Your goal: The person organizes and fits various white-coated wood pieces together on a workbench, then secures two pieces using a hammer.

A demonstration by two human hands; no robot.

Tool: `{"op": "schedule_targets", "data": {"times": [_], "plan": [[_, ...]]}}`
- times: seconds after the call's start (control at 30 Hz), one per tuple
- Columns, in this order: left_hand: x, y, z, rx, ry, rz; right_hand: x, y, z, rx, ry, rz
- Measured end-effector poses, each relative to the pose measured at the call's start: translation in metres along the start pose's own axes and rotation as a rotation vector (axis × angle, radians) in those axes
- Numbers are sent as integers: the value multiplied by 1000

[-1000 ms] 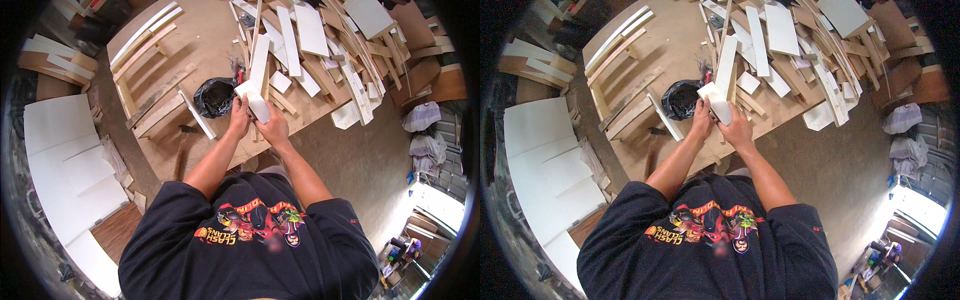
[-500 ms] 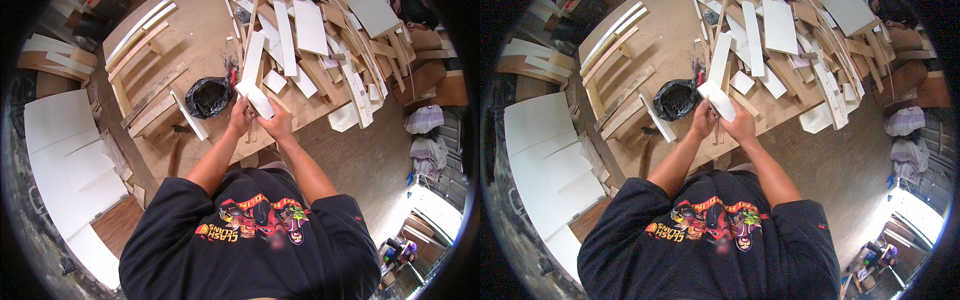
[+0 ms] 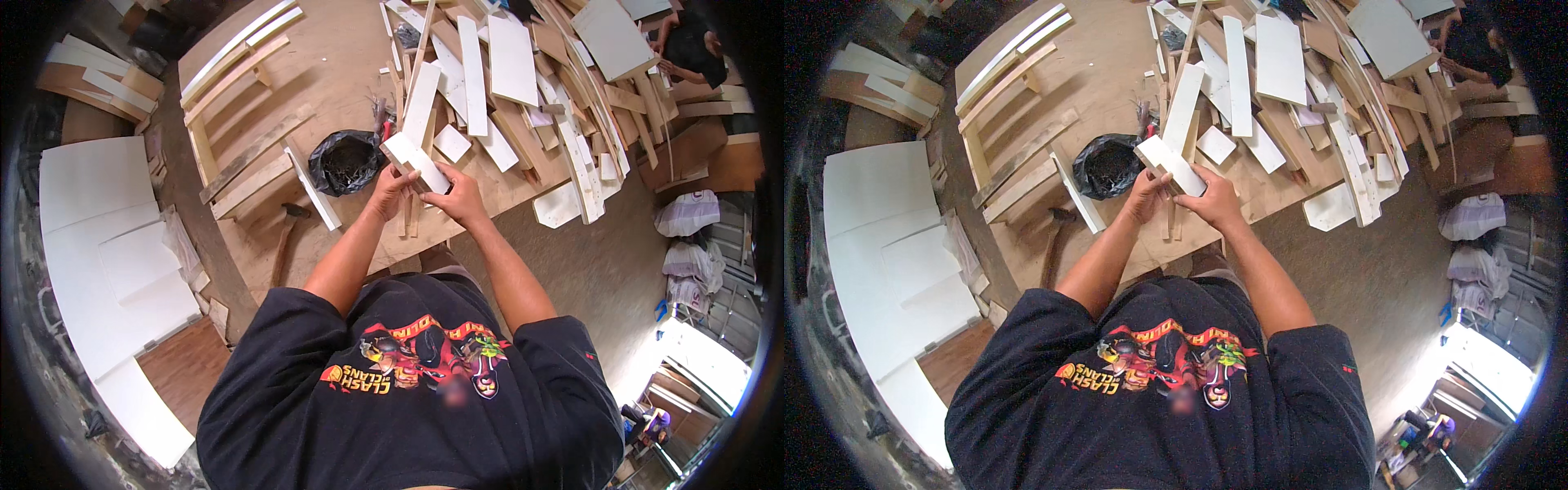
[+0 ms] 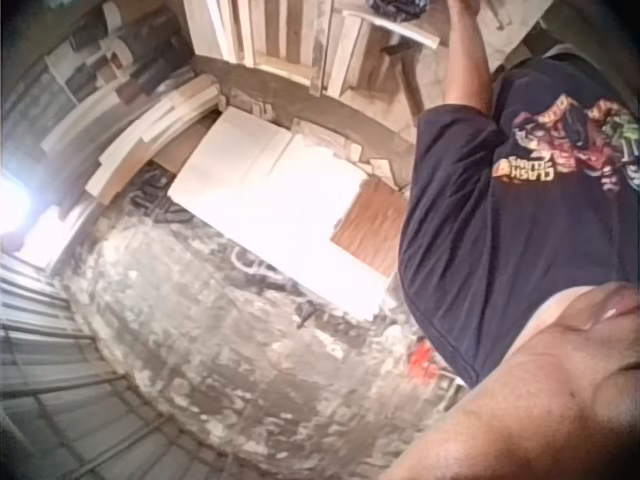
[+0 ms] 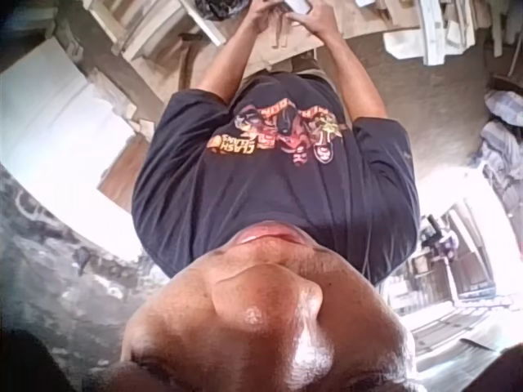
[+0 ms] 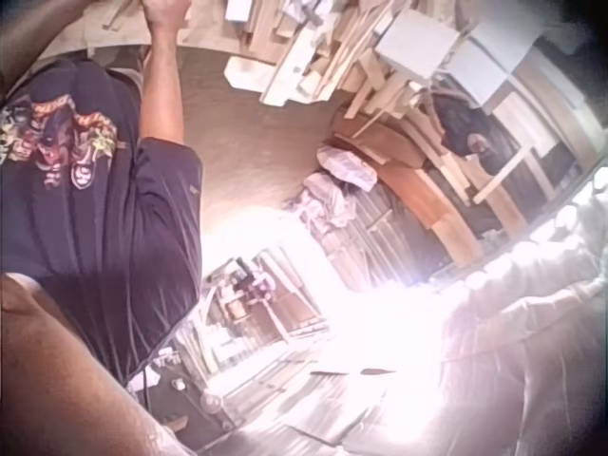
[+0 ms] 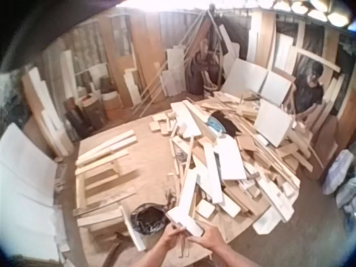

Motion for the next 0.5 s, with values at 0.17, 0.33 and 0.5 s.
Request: {"op": "schedule_targets", "data": {"times": [0.17,0.33,0.5], "plan": [[-5,-20,-21,-92,-3,11,-25,1,4,20,92,70],[5,-55,-50,-178,-22,13,-56,-10,37,35,125,112],[24,-93,-74,-217,38,11,-98,-28,67,14,148,107]]}}
Point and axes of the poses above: each hand's wrist, its own y-axis towards the middle knuckle, its own x-axis out of the back of the hand, z = x × y, the point moved 8 cm from there along y, towards the middle knuckle, and after that the axes turned 3 degrees about z, right-handed, at the moved point
